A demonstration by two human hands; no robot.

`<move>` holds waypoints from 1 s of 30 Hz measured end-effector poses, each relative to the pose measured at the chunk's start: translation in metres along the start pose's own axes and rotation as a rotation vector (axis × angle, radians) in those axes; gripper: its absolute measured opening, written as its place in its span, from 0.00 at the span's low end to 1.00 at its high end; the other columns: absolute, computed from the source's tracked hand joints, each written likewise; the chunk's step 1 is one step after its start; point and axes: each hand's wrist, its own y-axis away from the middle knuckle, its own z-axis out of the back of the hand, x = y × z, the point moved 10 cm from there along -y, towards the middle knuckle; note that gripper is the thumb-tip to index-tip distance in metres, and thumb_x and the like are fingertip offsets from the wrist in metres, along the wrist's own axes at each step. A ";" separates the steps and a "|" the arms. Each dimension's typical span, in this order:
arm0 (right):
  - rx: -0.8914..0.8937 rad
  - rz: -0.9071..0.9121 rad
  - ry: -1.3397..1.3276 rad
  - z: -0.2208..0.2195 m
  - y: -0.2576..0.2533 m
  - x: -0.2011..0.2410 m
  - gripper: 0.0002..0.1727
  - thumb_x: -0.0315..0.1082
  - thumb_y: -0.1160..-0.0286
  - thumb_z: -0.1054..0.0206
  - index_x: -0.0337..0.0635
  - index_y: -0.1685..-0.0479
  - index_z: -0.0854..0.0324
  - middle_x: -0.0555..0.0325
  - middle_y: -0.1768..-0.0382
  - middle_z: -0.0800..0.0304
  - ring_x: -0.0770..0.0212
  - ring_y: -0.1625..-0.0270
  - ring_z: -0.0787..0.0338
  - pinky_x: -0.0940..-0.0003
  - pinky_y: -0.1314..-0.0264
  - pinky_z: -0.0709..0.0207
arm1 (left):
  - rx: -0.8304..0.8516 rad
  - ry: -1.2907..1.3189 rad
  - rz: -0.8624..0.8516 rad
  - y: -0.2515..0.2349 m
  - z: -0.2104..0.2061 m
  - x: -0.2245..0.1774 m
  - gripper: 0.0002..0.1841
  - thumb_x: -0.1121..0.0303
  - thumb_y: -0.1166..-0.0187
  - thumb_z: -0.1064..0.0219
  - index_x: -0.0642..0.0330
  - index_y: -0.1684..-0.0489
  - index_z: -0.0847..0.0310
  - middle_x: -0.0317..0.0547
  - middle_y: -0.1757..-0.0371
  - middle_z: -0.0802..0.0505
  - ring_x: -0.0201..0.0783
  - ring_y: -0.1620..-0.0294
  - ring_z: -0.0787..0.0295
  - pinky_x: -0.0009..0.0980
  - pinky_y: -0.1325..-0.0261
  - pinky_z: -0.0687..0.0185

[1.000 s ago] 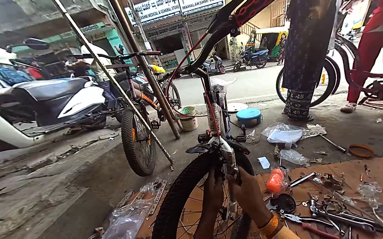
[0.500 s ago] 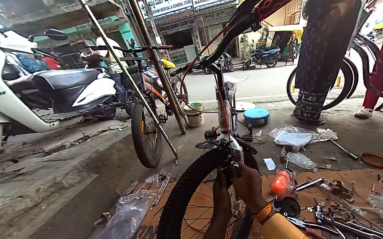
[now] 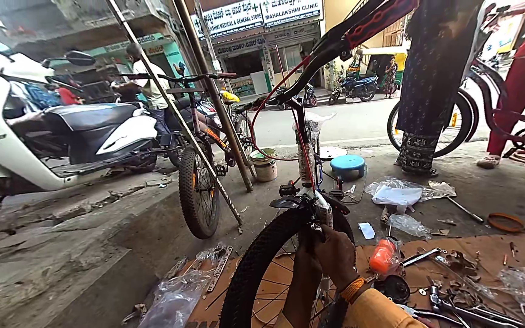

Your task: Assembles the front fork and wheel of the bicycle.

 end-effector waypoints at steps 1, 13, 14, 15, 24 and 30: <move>0.012 -0.014 0.010 0.000 0.000 0.000 0.15 0.47 0.24 0.36 0.47 0.63 0.09 0.52 0.67 0.06 0.48 0.55 0.05 0.46 0.53 0.17 | 0.007 -0.010 -0.002 -0.001 0.000 0.001 0.21 0.57 0.05 0.57 0.64 0.42 0.23 0.47 0.56 0.10 0.36 0.54 0.11 0.32 0.46 0.14; 0.084 0.056 0.205 -0.007 0.002 0.013 0.17 0.43 0.22 0.43 0.44 0.48 0.14 0.48 0.64 0.06 0.45 0.55 0.05 0.46 0.54 0.16 | 0.171 -0.028 0.008 0.008 -0.016 -0.004 0.23 0.58 0.04 0.64 0.64 0.35 0.27 0.45 0.51 0.10 0.31 0.52 0.12 0.28 0.45 0.15; 0.145 0.038 0.239 -0.007 0.002 0.014 0.19 0.43 0.20 0.44 0.43 0.44 0.16 0.47 0.61 0.06 0.44 0.52 0.05 0.45 0.52 0.16 | 0.157 -0.031 0.005 0.015 -0.023 -0.011 0.23 0.61 0.03 0.65 0.67 0.31 0.30 0.47 0.48 0.12 0.31 0.50 0.13 0.27 0.43 0.17; 0.172 0.034 0.263 -0.006 0.001 0.016 0.19 0.43 0.20 0.45 0.42 0.42 0.16 0.46 0.59 0.06 0.43 0.51 0.05 0.45 0.51 0.17 | 0.056 -0.042 0.014 0.029 -0.035 -0.022 0.22 0.64 0.03 0.66 0.70 0.30 0.31 0.48 0.50 0.15 0.31 0.52 0.16 0.26 0.45 0.20; 0.271 0.127 0.384 -0.009 -0.005 0.028 0.20 0.36 0.21 0.45 0.47 0.32 0.22 0.47 0.62 0.07 0.43 0.53 0.06 0.46 0.50 0.19 | 0.011 -0.167 0.013 0.052 -0.059 -0.038 0.22 0.68 0.04 0.68 0.72 0.27 0.34 0.47 0.48 0.17 0.27 0.53 0.18 0.21 0.46 0.22; 0.244 0.127 0.383 -0.012 -0.007 0.025 0.18 0.36 0.22 0.46 0.47 0.36 0.21 0.48 0.62 0.07 0.45 0.53 0.06 0.47 0.49 0.19 | 0.019 -0.163 0.027 0.055 -0.063 -0.037 0.19 0.73 0.05 0.64 0.70 0.26 0.35 0.46 0.49 0.16 0.25 0.56 0.18 0.21 0.49 0.21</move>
